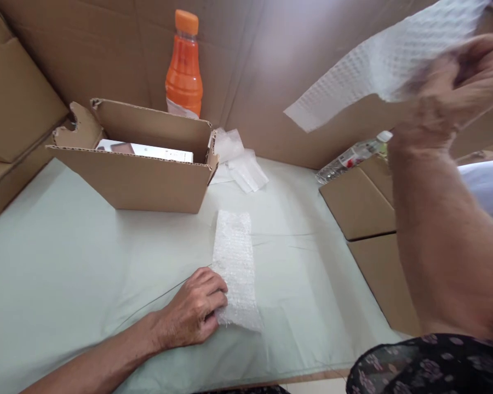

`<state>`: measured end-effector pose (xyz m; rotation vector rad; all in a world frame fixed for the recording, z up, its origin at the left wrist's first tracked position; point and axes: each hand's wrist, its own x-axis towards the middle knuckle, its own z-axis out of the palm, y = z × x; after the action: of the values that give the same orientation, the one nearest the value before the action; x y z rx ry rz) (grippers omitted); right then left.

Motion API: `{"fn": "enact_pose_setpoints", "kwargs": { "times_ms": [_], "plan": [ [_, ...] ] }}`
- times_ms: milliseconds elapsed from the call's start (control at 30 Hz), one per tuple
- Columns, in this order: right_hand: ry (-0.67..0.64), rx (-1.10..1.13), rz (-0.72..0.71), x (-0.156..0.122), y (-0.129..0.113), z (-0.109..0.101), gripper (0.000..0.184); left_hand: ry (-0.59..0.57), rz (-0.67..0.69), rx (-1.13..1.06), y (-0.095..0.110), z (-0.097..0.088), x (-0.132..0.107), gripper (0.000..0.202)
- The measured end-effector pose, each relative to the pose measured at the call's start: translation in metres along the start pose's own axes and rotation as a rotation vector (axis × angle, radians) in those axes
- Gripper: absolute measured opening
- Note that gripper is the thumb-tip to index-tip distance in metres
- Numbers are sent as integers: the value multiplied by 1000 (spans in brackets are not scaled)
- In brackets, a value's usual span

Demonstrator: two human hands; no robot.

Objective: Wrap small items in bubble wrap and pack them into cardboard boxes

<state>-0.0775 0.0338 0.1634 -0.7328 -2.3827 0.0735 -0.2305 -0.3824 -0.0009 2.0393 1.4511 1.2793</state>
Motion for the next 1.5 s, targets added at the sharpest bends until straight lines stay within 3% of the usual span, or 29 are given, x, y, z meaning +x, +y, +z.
{"fn": "enact_pose_setpoints", "kwargs": {
  "times_ms": [167,300,400,500,633,733,800,933,1100,1267,1400,1500],
  "plan": [
    [-177,-160,93,-59,-8,47,26,3,2,-3,0,1,0,27],
    [-297,-226,173,-75,-2,77,28,10,-9,-11,0,2,0,27],
    [-320,-265,139,-74,-7,82,34,12,-22,-27,1,3,-1,26],
    [-368,-275,73,-63,-33,91,36,17,-18,-24,1,7,-2,24],
    [-490,-256,126,-44,-66,125,34,81,38,8,-3,14,0,24],
    [-473,-266,194,-32,-67,149,25,106,73,11,-6,15,2,22],
    [-465,-254,249,-28,-59,154,29,67,37,4,-6,13,2,22],
    [-475,-200,321,-25,-43,144,27,6,6,-4,-1,8,1,23],
    [-465,-80,306,-29,-46,130,13,7,6,10,-1,7,1,24],
    [-448,86,293,-31,-51,117,35,-4,23,49,-4,6,2,24],
    [-339,129,312,-24,-58,85,34,-24,36,63,0,2,1,23],
    [-176,247,241,-25,-81,48,25,42,38,75,3,-7,0,36]
  ]
}}
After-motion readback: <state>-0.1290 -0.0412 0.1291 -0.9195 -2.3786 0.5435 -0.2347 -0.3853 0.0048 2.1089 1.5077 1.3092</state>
